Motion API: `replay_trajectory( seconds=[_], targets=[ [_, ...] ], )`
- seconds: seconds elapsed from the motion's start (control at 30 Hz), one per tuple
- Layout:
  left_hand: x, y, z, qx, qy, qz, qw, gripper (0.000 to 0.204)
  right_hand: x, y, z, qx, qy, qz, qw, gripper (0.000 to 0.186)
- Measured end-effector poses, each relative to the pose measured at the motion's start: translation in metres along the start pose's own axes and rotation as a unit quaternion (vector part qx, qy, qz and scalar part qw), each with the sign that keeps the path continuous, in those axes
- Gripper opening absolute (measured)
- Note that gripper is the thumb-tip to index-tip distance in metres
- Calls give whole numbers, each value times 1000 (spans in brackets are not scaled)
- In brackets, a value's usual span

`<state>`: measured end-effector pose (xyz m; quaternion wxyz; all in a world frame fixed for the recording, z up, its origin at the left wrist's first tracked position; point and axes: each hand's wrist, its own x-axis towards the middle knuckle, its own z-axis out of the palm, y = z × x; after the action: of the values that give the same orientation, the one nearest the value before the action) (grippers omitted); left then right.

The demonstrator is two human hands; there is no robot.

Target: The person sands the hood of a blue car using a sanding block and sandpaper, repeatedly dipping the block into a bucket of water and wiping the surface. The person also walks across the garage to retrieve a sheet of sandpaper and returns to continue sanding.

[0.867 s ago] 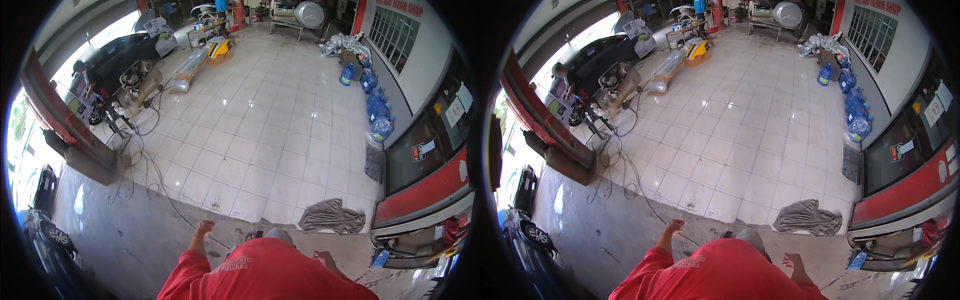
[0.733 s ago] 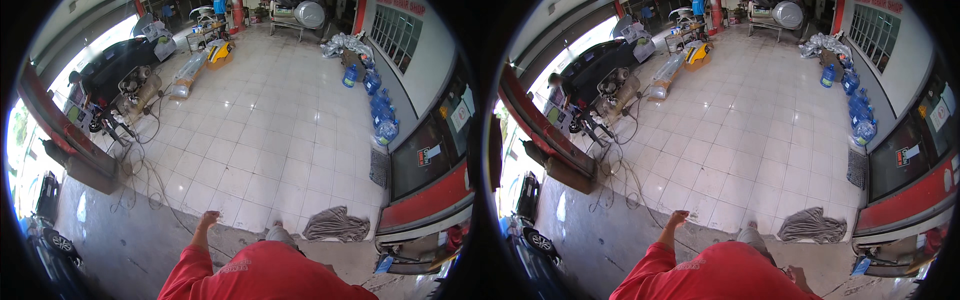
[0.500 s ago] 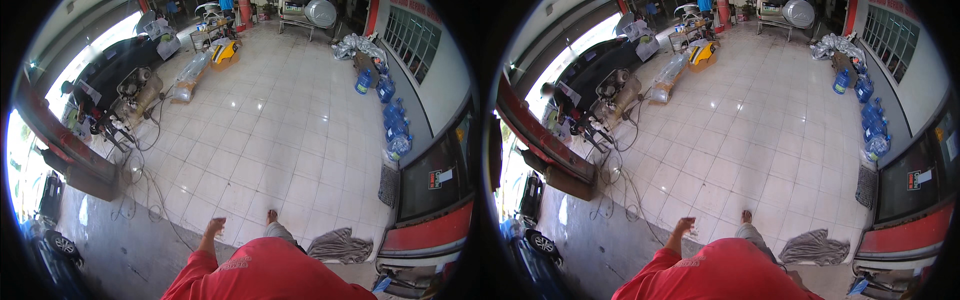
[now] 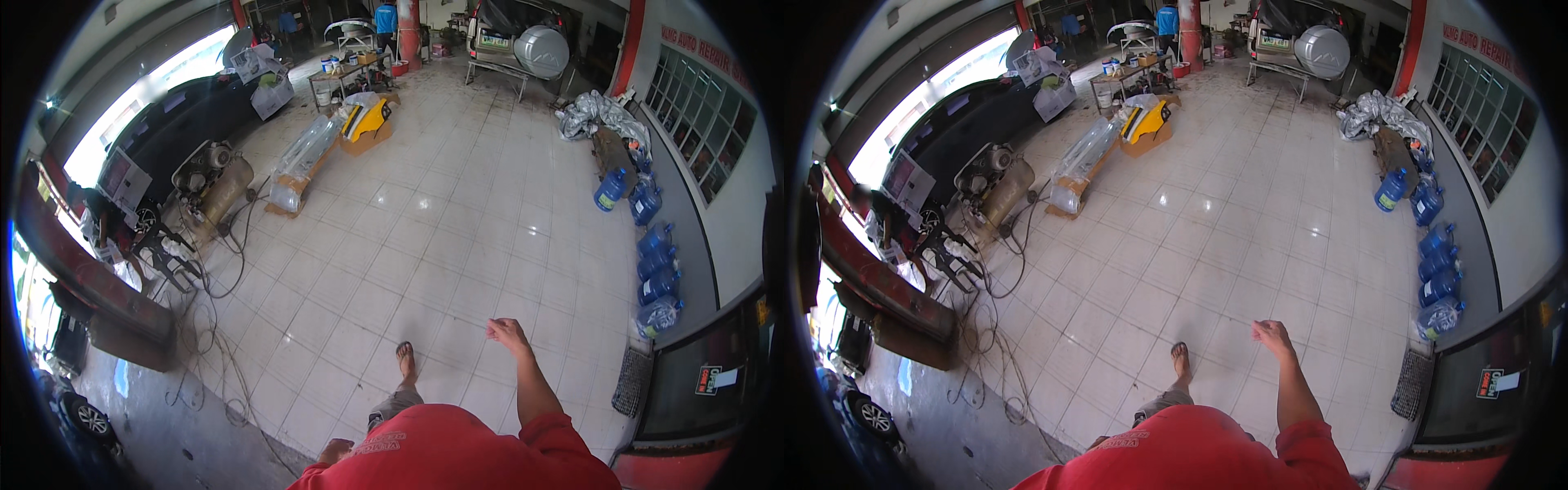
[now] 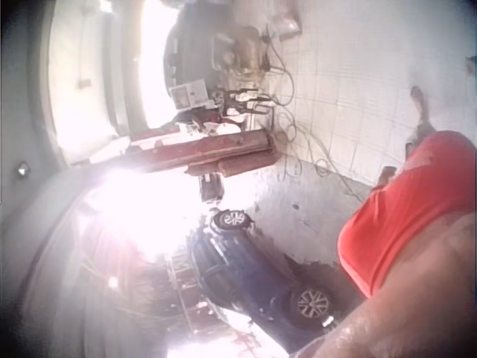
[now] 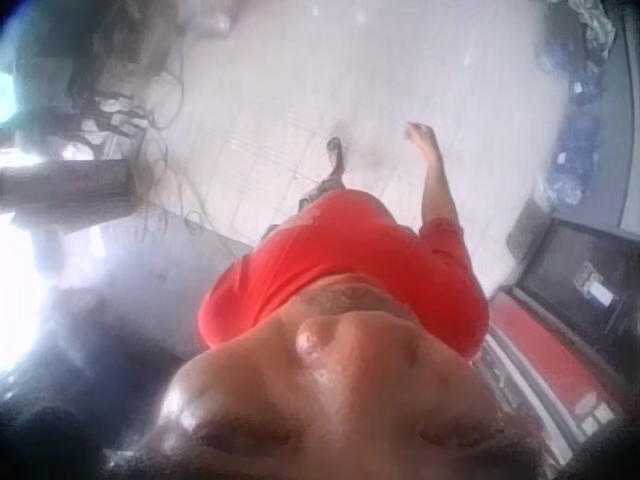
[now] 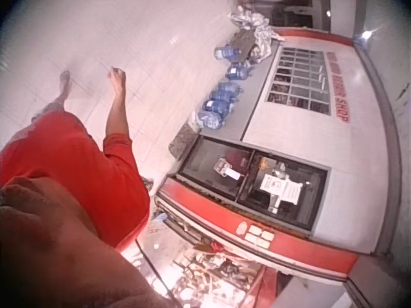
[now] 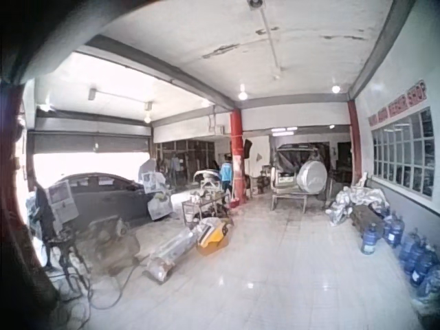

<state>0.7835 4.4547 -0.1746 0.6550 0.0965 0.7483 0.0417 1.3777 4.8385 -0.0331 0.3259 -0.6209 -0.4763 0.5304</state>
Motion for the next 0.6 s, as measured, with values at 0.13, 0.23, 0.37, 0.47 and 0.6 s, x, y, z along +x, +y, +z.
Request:
replay_trajectory(
  seconds=[0.13,0.23,0.37,0.47,0.6],
  targets=[
    [64,199,-25,8,-54,89,995,31,82,29,5,-39,-1,103,994,42],
    [98,375,-43,97,24,131,986,28,81,75,-2,24,-2,371,928,36],
    [114,611,-53,205,73,230,949,22,58,85,-17,2,-14,433,901,42],
    [127,760,-48,249,110,323,906,50,82,66,-24,89,49,454,885,41],
    [168,897,-27,226,102,340,907,36,188,43,-35,149,96,465,867,39]
  ],
)
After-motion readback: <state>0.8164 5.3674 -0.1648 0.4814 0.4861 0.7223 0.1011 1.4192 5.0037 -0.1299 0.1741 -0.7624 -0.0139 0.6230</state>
